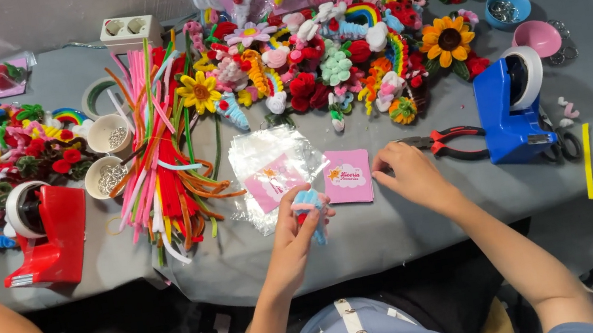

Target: Assembling decorative keyrings by attaching metal rings to felt shapes using pliers and packaging them in plastic bags.

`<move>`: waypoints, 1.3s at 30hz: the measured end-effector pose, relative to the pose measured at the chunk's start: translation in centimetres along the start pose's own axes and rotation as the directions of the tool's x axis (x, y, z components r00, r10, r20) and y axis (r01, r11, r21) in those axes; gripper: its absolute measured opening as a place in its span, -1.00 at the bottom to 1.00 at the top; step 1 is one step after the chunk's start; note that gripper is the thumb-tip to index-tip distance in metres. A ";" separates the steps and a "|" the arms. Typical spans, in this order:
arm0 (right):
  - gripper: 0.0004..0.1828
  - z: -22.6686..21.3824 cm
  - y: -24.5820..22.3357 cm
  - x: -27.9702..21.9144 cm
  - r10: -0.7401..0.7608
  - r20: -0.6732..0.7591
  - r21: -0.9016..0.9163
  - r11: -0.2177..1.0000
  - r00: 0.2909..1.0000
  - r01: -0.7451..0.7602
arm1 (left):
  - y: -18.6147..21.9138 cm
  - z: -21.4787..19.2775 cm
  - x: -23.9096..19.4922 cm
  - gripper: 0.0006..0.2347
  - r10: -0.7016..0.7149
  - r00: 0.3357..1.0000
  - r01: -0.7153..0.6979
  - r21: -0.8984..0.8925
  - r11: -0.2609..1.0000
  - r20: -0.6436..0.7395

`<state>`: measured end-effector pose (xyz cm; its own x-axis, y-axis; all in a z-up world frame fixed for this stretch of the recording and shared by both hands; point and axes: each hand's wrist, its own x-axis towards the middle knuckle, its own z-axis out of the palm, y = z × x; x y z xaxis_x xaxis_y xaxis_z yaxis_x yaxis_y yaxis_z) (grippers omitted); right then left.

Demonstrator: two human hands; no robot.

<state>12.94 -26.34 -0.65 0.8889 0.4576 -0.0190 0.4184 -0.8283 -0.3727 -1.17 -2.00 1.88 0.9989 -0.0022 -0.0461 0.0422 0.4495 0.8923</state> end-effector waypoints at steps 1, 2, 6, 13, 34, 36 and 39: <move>-0.95 -0.2 -0.4 -0.2 0.026 -0.018 0.152 0.988 0.999 -0.023 | 0.1 0.3 0.2 -0.60 0.025 0.999 -0.025 -0.021 0.999 0.022; -0.93 -0.4 -0.8 -0.4 0.056 -0.034 0.301 0.953 0.998 -0.043 | 0.3 0.5 0.4 -0.61 0.051 0.998 -0.049 -0.042 0.998 0.047; -0.91 -3.9 -6.1 -2.3 0.060 -0.010 0.730 0.683 0.998 -0.034 | 1.9 2.3 0.2 -0.61 0.051 0.997 -0.050 -0.028 0.998 0.058; -0.86 -1.4 -9.3 -5.2 0.086 -0.382 0.913 0.188 0.920 0.362 | 3.0 4.4 -0.6 -0.63 0.121 0.992 -0.123 0.040 0.992 0.047; -0.91 -0.6 -11.6 -6.1 -0.141 -0.855 0.342 0.570 0.499 0.747 | 3.8 5.9 -2.0 -0.70 -0.003 1.000 0.003 -0.003 1.000 0.030; -0.91 -0.7 -11.7 -6.1 -0.138 -0.857 0.334 0.583 0.496 0.740 | 3.7 6.0 -2.0 -0.70 0.004 1.000 -0.004 0.002 1.000 0.026; -0.85 -0.6 -11.9 -6.2 -0.140 -0.879 0.283 0.618 0.457 0.733 | 3.6 6.1 -2.1 -0.72 -0.016 1.000 0.016 -0.014 1.000 0.010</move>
<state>2.54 -19.53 4.43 0.5111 0.0409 0.8586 0.8580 -0.0850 -0.5066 -3.00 -5.81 7.86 0.9983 -0.0177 -0.0557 0.0576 0.4622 0.8849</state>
